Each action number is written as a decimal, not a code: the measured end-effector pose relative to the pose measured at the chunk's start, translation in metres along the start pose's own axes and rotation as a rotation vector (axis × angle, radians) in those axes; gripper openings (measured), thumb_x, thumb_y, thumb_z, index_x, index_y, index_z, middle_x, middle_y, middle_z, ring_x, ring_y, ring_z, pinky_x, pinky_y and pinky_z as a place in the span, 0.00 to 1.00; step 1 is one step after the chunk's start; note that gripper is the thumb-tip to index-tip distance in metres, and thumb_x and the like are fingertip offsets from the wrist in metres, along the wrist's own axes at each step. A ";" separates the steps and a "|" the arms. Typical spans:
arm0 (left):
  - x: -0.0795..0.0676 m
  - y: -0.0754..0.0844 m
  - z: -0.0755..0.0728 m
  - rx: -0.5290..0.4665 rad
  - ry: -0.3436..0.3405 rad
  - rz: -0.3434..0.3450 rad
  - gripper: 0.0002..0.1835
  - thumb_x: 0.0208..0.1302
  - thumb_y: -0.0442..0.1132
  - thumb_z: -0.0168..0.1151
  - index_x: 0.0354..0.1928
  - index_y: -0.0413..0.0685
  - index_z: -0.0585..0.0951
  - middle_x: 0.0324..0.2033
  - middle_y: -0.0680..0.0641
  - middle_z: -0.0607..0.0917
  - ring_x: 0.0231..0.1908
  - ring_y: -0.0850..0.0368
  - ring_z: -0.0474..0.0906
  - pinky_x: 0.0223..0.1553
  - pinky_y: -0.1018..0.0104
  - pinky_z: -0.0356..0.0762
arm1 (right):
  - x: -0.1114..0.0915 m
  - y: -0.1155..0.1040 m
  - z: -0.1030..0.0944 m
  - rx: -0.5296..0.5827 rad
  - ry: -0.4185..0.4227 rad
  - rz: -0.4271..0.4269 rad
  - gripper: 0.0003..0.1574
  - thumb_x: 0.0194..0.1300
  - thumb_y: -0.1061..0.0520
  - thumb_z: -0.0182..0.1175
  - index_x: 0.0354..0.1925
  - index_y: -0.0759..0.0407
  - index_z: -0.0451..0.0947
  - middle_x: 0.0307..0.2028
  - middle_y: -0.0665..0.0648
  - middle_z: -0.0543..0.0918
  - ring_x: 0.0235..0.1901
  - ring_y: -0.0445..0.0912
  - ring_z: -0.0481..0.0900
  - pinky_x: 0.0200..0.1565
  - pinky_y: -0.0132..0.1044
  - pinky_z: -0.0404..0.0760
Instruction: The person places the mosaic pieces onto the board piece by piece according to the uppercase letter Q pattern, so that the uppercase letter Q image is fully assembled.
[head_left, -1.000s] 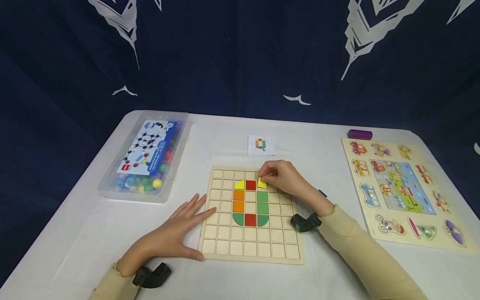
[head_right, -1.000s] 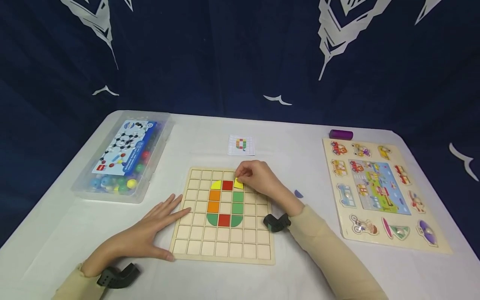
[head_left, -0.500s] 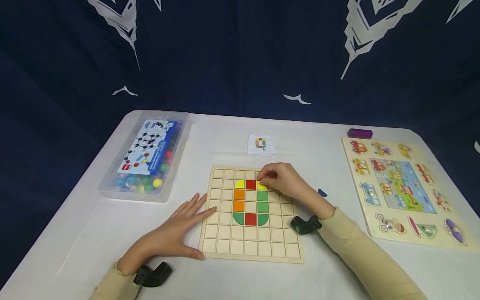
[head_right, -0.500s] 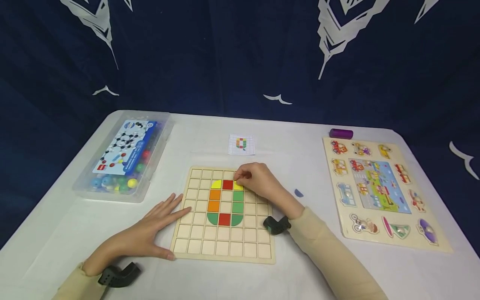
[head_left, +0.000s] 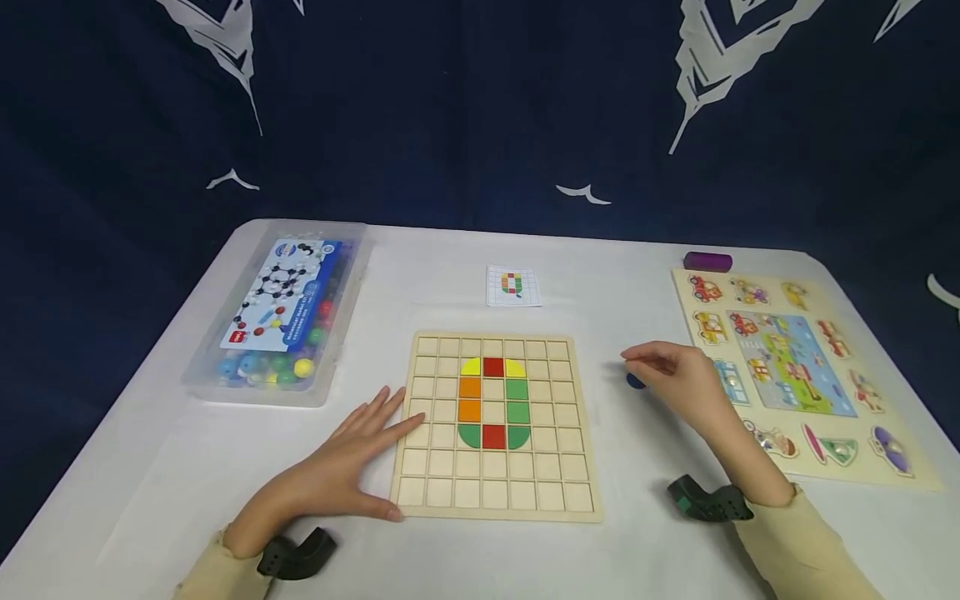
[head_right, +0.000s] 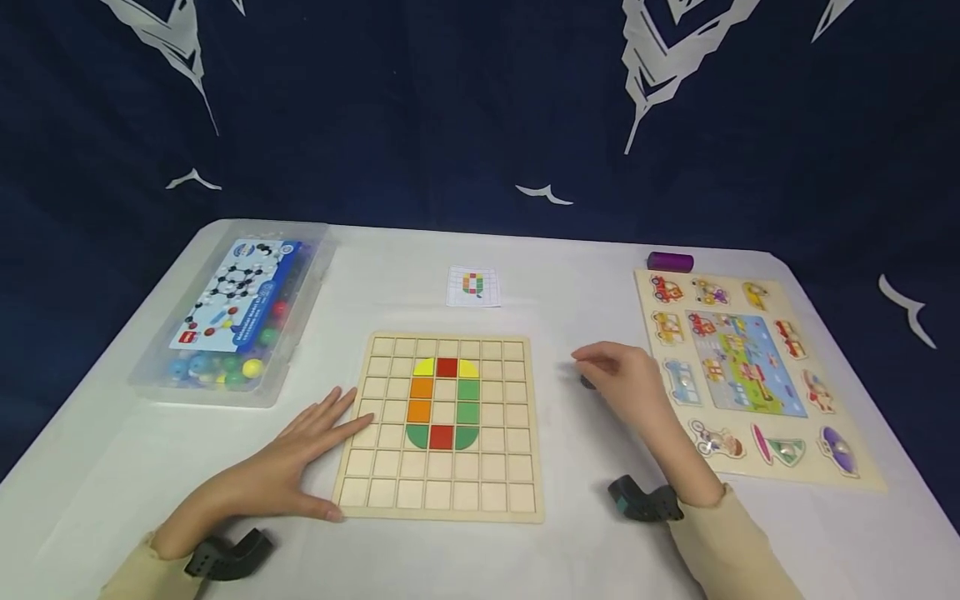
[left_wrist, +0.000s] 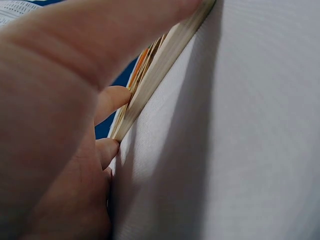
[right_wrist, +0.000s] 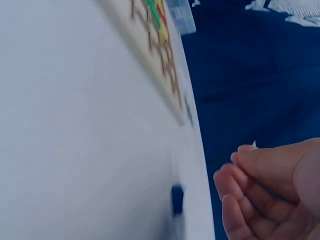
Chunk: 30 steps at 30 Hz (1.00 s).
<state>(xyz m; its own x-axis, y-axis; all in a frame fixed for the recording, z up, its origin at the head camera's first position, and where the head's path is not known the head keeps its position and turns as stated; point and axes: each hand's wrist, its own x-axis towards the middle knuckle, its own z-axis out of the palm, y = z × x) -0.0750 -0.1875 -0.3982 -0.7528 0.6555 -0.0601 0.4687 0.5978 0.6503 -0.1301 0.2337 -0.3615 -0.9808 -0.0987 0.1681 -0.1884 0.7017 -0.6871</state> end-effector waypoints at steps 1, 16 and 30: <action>0.000 0.000 0.000 -0.002 0.002 -0.002 0.58 0.38 0.64 0.72 0.72 0.54 0.58 0.72 0.45 0.41 0.69 0.46 0.30 0.65 0.47 0.31 | -0.004 0.004 -0.001 -0.013 0.015 0.019 0.09 0.61 0.61 0.63 0.39 0.66 0.83 0.35 0.59 0.84 0.32 0.46 0.80 0.27 0.28 0.76; -0.001 0.000 -0.001 -0.009 0.007 0.007 0.58 0.38 0.64 0.72 0.72 0.54 0.57 0.72 0.45 0.41 0.69 0.46 0.30 0.65 0.47 0.31 | -0.025 0.020 0.023 -0.081 0.150 0.114 0.18 0.54 0.65 0.67 0.45 0.69 0.80 0.33 0.61 0.79 0.29 0.47 0.72 0.24 0.27 0.69; -0.001 -0.001 -0.001 -0.009 0.004 0.003 0.58 0.37 0.64 0.72 0.72 0.54 0.57 0.72 0.44 0.40 0.69 0.47 0.29 0.65 0.47 0.31 | -0.022 0.020 0.029 -0.189 0.185 0.043 0.07 0.53 0.67 0.66 0.34 0.65 0.83 0.25 0.56 0.77 0.24 0.46 0.70 0.25 0.35 0.67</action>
<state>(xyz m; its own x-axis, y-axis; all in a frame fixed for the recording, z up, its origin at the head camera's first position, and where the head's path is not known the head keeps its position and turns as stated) -0.0746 -0.1893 -0.3982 -0.7530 0.6557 -0.0554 0.4669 0.5918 0.6571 -0.1132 0.2294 -0.3992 -0.9587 0.0522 0.2796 -0.1170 0.8235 -0.5551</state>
